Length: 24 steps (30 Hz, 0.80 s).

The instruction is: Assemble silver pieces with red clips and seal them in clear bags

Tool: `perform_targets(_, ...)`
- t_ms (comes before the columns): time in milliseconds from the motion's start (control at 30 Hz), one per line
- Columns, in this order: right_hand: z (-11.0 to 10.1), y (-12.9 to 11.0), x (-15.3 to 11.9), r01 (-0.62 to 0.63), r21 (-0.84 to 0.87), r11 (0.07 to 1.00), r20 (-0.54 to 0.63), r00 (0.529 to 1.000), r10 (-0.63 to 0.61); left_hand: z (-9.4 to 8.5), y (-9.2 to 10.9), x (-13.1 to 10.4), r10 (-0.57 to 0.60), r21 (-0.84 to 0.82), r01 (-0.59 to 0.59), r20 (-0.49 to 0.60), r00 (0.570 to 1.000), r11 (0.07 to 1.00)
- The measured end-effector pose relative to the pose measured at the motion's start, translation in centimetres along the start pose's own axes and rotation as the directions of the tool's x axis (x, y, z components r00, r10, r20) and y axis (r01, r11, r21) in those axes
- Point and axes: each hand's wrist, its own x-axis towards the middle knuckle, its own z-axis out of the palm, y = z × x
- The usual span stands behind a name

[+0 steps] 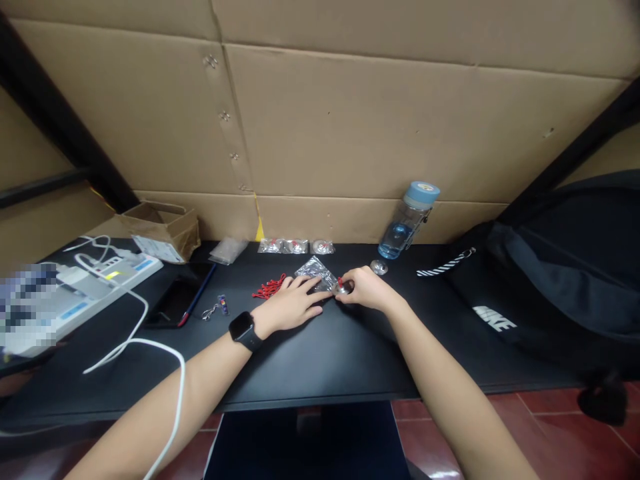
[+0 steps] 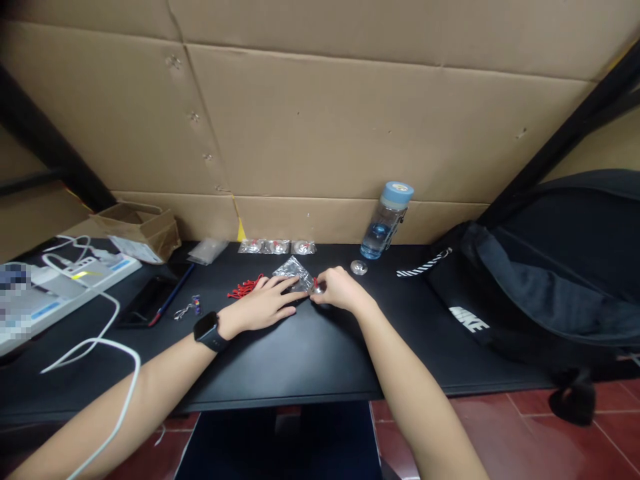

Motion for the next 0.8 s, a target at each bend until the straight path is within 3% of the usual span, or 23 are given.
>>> perform_targets(233,0.2,-0.1,0.3,0.075,-0.002,0.997,-0.065,0.995,-0.075,-0.3,-0.2,-0.2,0.009,-0.031,-0.008,0.032,0.999,0.999)
perform_targets(467,0.9,0.4,0.3,0.025,0.2,0.979,-0.026,0.999,-0.021,-0.7,-0.8,-0.6,-0.008,-0.052,0.012,0.085,0.996,0.999)
perform_targets(633,1.7,0.8,0.5,-0.047,0.213,0.976,-0.025,0.998,0.054,-0.4,-0.9,-0.7,0.005,-0.057,-0.001,0.065,0.998,0.998)
perform_targets(800,2.4,0.5,0.9,-0.014,0.173,0.985,-0.099,0.995,0.031,-0.4,-0.8,-0.7,0.001,-0.055,0.002,0.061,0.998,0.998)
